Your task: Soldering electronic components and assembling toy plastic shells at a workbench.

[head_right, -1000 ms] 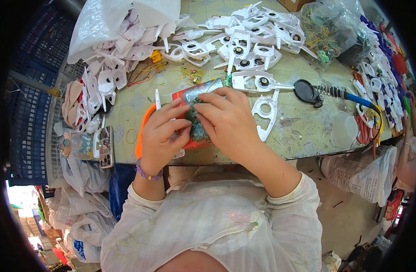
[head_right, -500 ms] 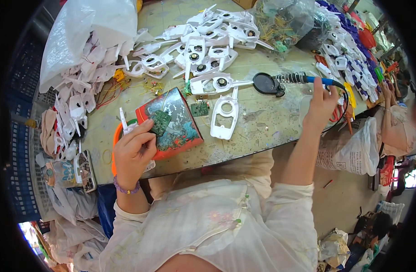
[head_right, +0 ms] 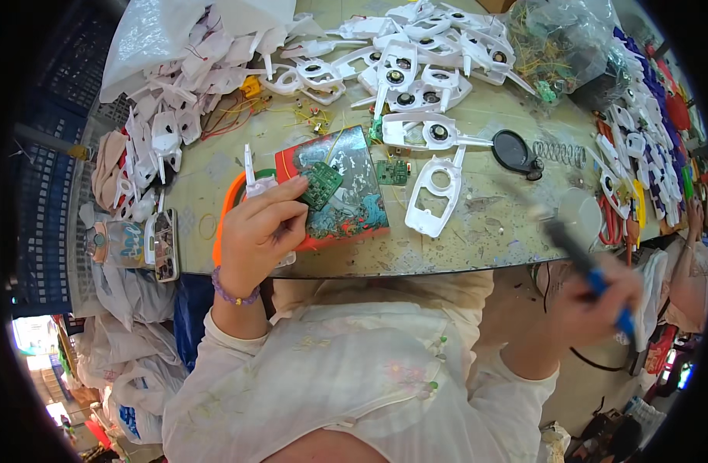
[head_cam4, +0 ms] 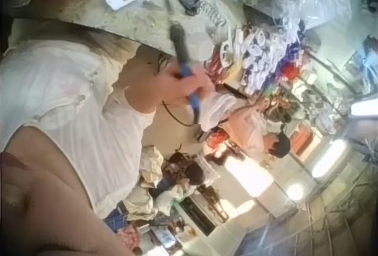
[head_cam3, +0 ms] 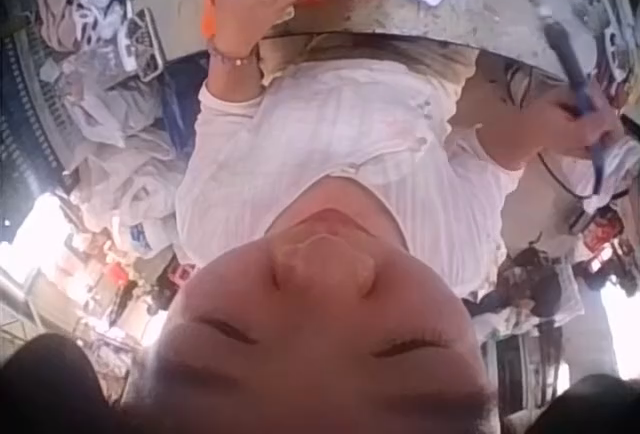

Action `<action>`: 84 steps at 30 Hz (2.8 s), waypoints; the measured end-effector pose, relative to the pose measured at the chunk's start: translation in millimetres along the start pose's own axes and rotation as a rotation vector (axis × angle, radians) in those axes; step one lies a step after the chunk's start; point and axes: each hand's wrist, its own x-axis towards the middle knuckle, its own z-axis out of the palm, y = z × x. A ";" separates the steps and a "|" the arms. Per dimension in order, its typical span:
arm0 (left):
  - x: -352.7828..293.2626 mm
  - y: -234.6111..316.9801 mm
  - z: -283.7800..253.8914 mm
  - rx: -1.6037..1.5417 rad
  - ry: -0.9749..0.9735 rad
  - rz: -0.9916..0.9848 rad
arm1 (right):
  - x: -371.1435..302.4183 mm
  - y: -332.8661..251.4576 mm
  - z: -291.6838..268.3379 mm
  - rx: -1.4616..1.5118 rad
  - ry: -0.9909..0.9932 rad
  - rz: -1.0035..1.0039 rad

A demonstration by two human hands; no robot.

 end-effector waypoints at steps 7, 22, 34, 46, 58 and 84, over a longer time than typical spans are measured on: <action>-3.2 -3.4 -2.3 -0.022 -0.032 -0.008 | -11.6 -92.9 48.8 0.934 -0.280 0.184; -4.0 -0.2 -7.6 -0.022 -0.091 -0.045 | -5.1 -107.2 69.0 1.021 -0.439 -0.040; -6.7 -5.1 -3.5 0.010 -0.054 0.015 | -7.0 -108.5 70.0 0.999 -0.434 -0.060; -4.9 -3.2 -4.2 -0.002 -0.057 0.021 | -4.4 -109.3 71.1 0.992 -0.470 -0.052; -3.7 1.6 3.5 0.004 0.043 -0.008 | -7.5 -110.6 68.9 0.990 -0.468 -0.061; -4.1 4.8 3.7 0.017 0.044 -0.041 | -11.6 -111.4 70.2 1.000 -0.415 -0.089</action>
